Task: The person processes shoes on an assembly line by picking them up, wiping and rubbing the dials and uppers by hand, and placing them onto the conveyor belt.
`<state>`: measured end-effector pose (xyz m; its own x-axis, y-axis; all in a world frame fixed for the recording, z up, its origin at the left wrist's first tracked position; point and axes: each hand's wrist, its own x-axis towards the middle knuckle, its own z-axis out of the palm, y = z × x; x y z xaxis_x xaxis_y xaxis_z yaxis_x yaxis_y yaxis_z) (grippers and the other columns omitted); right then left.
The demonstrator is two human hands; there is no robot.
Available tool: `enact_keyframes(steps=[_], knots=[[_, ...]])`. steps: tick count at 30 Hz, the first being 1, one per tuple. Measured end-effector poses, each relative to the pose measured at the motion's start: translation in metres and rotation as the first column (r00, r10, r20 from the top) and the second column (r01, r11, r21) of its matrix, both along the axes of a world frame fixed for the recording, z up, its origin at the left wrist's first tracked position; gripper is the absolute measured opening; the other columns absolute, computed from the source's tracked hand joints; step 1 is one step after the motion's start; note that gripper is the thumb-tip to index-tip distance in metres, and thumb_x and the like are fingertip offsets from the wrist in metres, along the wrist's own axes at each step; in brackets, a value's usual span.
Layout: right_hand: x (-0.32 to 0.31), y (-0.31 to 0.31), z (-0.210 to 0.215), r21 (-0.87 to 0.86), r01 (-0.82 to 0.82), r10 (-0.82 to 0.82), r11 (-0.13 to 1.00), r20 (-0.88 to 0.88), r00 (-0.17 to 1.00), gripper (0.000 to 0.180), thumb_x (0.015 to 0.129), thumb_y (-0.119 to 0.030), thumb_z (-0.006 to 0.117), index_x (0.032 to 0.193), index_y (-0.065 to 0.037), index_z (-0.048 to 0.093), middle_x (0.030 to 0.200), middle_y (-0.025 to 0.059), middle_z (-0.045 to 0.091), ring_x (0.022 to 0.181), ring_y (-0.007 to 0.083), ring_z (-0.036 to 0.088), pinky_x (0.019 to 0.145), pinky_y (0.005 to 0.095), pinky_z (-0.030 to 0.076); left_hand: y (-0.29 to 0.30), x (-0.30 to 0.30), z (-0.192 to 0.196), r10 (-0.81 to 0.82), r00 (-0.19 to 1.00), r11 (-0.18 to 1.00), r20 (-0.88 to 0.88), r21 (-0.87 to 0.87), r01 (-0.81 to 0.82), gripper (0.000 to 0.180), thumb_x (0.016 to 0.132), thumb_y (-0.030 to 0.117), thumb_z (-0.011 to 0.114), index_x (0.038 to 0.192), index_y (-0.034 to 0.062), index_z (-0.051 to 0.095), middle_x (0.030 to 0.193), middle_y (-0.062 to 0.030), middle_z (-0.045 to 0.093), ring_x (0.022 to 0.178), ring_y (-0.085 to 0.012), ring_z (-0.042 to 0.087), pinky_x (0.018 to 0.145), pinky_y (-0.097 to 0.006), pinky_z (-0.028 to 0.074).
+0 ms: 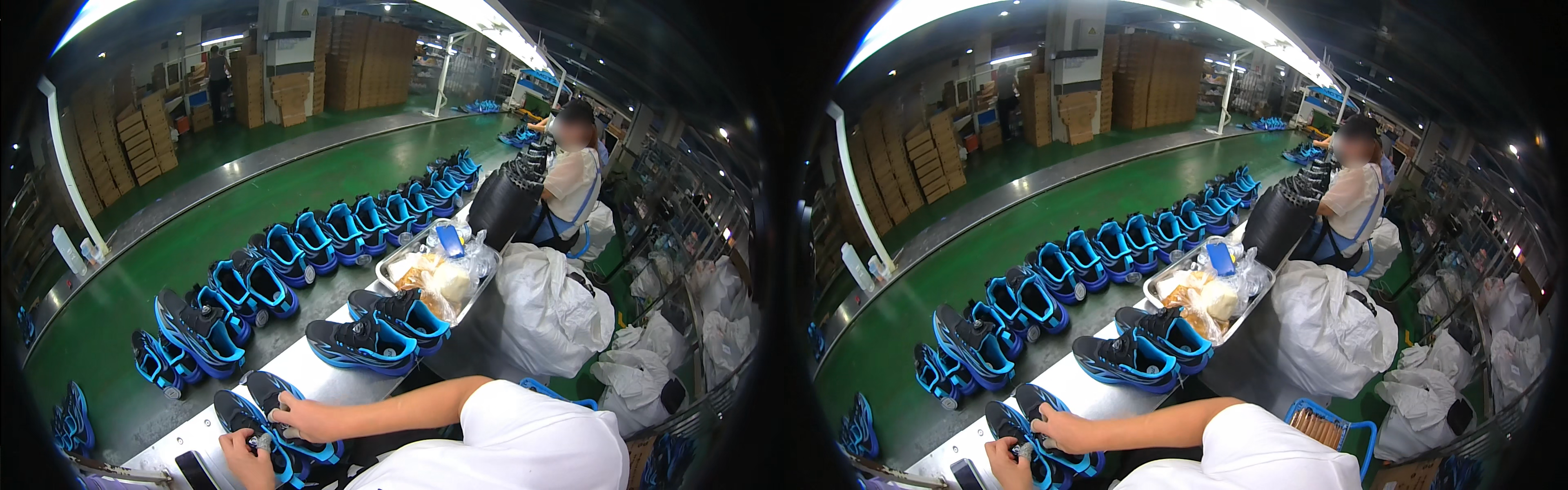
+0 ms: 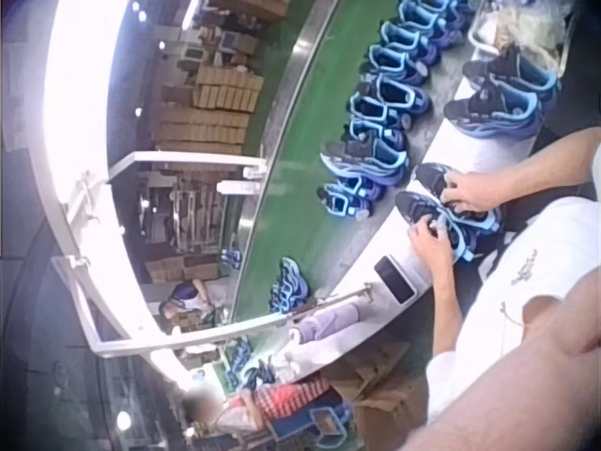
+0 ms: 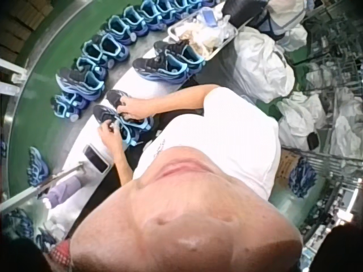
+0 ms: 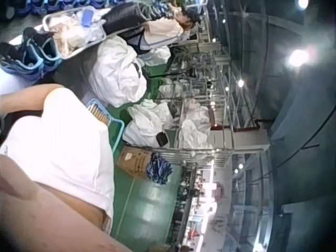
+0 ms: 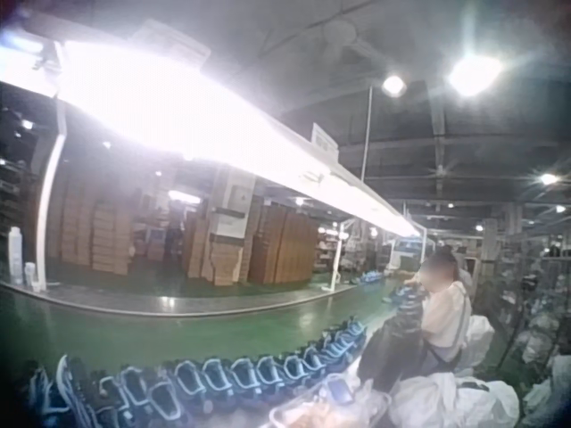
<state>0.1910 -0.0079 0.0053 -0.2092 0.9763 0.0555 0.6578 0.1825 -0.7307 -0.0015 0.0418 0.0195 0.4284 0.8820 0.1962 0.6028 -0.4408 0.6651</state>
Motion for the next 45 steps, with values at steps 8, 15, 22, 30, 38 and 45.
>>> enact_keyframes(steps=[8, 15, 22, 30, 38, 45], knots=[[0.011, 0.009, 0.007, 0.169, -0.246, 0.173, 0.955, 0.356, 0.918, 0.034, 0.079, -0.019, 0.066, 0.111, -0.010, 0.059, 0.099, 0.0165, 0.049, 0.077, 0.0321, 0.057, 0.066, 0.0417, 0.049, -0.003, 0.000, -0.009, 0.005, 1.000, 0.998, 0.007, 0.066, -0.005, 0.018, 0.081, 0.011, 0.065, 0.098, 0.0062, 0.063, 0.093, -0.0158, 0.055, 0.083, -0.0315, 0.056, 0.074, -0.038, 0.047], [0.025, 0.011, 0.020, 0.057, -0.165, 0.153, 0.985, 0.174, 0.973, 0.031, 0.072, -0.016, 0.070, 0.103, -0.013, 0.067, 0.097, 0.0172, 0.053, 0.085, 0.0358, 0.059, 0.072, 0.0419, 0.048, 0.002, -0.004, -0.009, -0.048, 0.993, 0.996, 0.112, -0.076, 0.057, 0.022, 0.080, 0.010, 0.068, 0.100, 0.0038, 0.063, 0.092, -0.0114, 0.058, 0.076, -0.0225, 0.057, 0.071, -0.032, 0.047], [0.027, 0.011, 0.016, -0.025, -0.093, 0.096, 0.995, 0.269, 0.958, 0.042, 0.077, -0.014, 0.068, 0.119, -0.019, 0.062, 0.100, 0.0163, 0.047, 0.087, 0.0350, 0.058, 0.076, 0.0404, 0.047, 0.006, -0.006, -0.001, -0.127, 0.971, 0.973, 0.203, -0.167, 0.162, 0.026, 0.080, 0.010, 0.069, 0.105, 0.0029, 0.062, 0.085, -0.0071, 0.055, 0.071, -0.0175, 0.052, 0.068, -0.030, 0.045], [0.035, 0.007, 0.021, 0.001, -0.106, 0.102, 0.994, 0.256, 0.961, 0.030, 0.079, -0.028, 0.068, 0.103, -0.012, 0.064, 0.092, 0.0118, 0.052, 0.081, 0.0323, 0.059, 0.068, 0.0406, 0.048, 0.011, -0.008, -0.008, -0.134, 0.964, 0.945, 0.229, -0.263, 0.193, 0.027, 0.080, 0.009, 0.069, 0.104, 0.0031, 0.062, 0.081, -0.0040, 0.056, 0.069, -0.0152, 0.049, 0.067, -0.028, 0.044], [0.039, 0.008, 0.020, 0.024, -0.141, 0.134, 0.990, 0.183, 0.974, 0.027, 0.073, -0.020, 0.071, 0.100, -0.017, 0.068, 0.090, 0.0100, 0.053, 0.081, 0.0315, 0.060, 0.070, 0.0413, 0.048, 0.009, -0.010, -0.016, -0.173, 0.967, 0.954, 0.190, -0.211, 0.212, 0.032, 0.080, 0.009, 0.070, 0.110, 0.0028, 0.062, 0.090, -0.0053, 0.056, 0.075, -0.0128, 0.052, 0.067, -0.026, 0.044], [0.063, 0.016, 0.020, 0.015, -0.281, 0.279, 0.960, 0.064, 0.958, 0.030, 0.071, -0.011, 0.069, 0.101, -0.016, 0.067, 0.094, 0.0135, 0.051, 0.085, 0.0334, 0.058, 0.072, 0.0398, 0.048, -0.002, 0.019, -0.001, -0.113, 0.991, 0.993, 0.076, -0.027, 0.115, 0.027, 0.081, 0.006, 0.067, 0.107, 0.0036, 0.062, 0.090, -0.0054, 0.056, 0.075, -0.0161, 0.052, 0.069, -0.027, 0.045]])
